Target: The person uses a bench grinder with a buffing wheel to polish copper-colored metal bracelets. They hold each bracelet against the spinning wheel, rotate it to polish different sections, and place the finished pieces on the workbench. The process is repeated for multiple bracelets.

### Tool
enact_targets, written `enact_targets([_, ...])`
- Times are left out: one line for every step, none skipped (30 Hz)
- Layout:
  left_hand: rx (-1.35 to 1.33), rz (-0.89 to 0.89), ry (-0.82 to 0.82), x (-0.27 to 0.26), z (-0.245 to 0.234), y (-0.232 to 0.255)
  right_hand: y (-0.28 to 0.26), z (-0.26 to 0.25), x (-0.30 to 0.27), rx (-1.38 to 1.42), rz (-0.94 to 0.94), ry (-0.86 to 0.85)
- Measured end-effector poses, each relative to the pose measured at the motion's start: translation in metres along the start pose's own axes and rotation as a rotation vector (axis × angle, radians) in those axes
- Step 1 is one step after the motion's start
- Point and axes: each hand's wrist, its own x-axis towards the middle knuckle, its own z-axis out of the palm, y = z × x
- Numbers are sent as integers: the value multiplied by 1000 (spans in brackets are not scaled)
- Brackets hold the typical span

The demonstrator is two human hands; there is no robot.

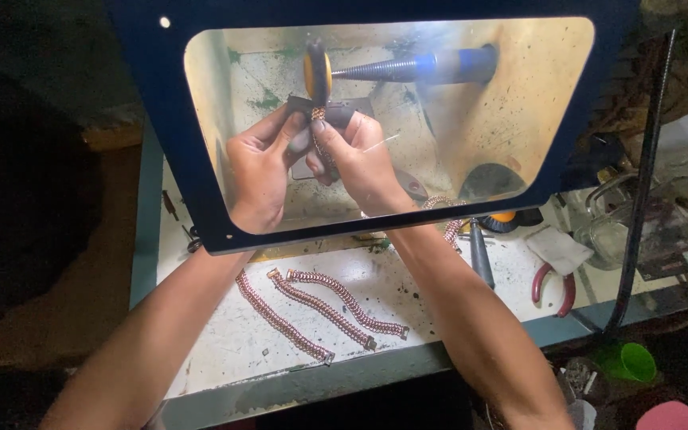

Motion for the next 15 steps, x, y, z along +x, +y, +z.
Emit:
enact_targets([0,0,0,-3,2,4,2,-1,0,0,0,0])
enact_targets([-1,-6,6,-5,5,9,3,-2,1,-4,6,3])
enact_targets([-2,-13,11,-8,7,14,5,-3,1,-8,12,7])
enact_targets([-2,-13,11,-7,5,12,6,-2,0,-7,13,7])
enact_targets([-1,-6,-3,-6,4,11,7,-2,0,3,18,4])
enact_targets([-1,0,-17,-6,2,10,8,-1,-1,13,23,0])
enact_targets([-1,0,-17,-3,-1,4,8,-2,-1,14,23,1])
enact_targets([-6,4,-25,0,-5,-2,9,-3,-1,10,24,-7])
enact_targets([-12,8,-33,4,-9,-8,10,-4,-1,5,26,-15])
enact_targets([-12,8,-33,2,-6,-5,6,-3,-1,5,26,-15])
enact_targets([-17,3,-29,1,-4,-2,3,-2,-1,2,37,-8])
enact_targets([-22,-1,-25,-1,-2,2,0,-1,-1,0,48,-1])
enact_targets([-22,-2,-27,1,-4,-2,1,-1,-1,0,48,0])
enact_targets([-4,3,-17,2,-6,-7,2,-1,-1,-9,54,2])
enact_targets([14,9,-8,4,-8,-11,3,-2,-1,-20,60,4])
